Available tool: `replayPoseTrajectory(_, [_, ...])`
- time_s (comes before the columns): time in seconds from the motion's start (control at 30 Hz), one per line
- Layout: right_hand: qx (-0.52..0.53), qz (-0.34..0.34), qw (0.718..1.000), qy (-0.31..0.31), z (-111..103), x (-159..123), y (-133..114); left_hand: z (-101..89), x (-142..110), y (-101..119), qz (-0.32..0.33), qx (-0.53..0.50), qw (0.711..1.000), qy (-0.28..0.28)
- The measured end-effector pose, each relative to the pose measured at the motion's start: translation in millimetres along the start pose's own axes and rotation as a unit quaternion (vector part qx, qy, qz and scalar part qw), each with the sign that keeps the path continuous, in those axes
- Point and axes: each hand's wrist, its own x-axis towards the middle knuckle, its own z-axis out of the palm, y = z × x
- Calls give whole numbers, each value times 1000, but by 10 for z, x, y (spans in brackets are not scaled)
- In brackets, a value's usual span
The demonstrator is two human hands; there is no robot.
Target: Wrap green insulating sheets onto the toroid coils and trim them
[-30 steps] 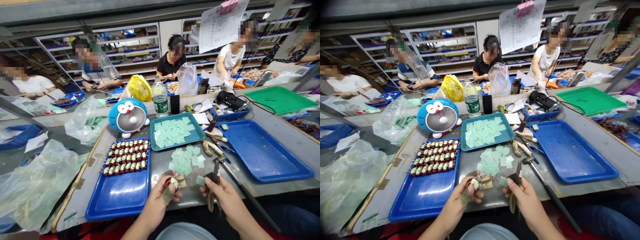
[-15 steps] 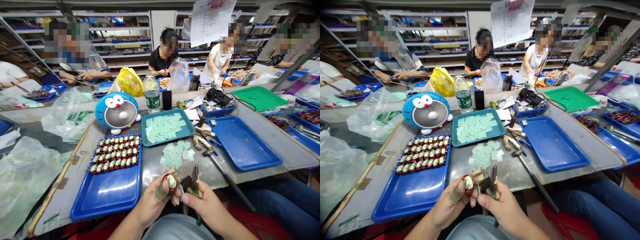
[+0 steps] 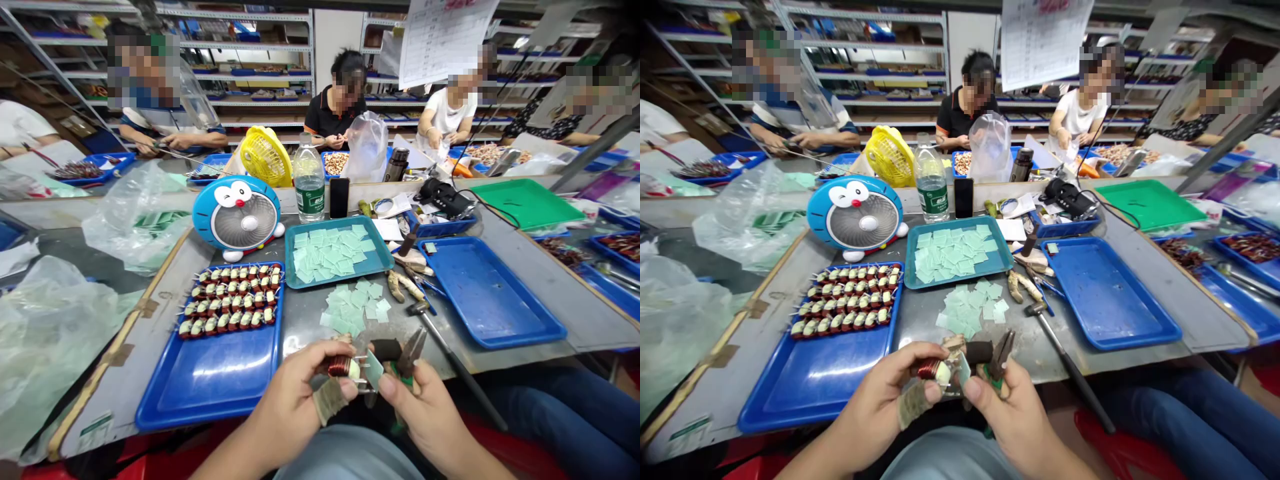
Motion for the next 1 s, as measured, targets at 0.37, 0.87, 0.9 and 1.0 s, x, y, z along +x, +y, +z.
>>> replayPoseTrajectory(0.37, [25, -32, 996, 78, 98, -36, -66, 14, -28, 129, 54, 125, 989, 54])
replayPoseTrajectory(0.87, [-2, -9, 999, 49, 103, -27, -42, 60, -42, 148, 60, 63, 993, 78])
replayPoseTrajectory(0.9, [-5, -6, 999, 50, 106, -33, -42, 83, -49, 141, 40, 38, 995, 86])
replayPoseTrajectory(1.0, [-14, 1, 999, 52, 120, -53, -52, 160, -73, 121, -16, -43, 994, 101])
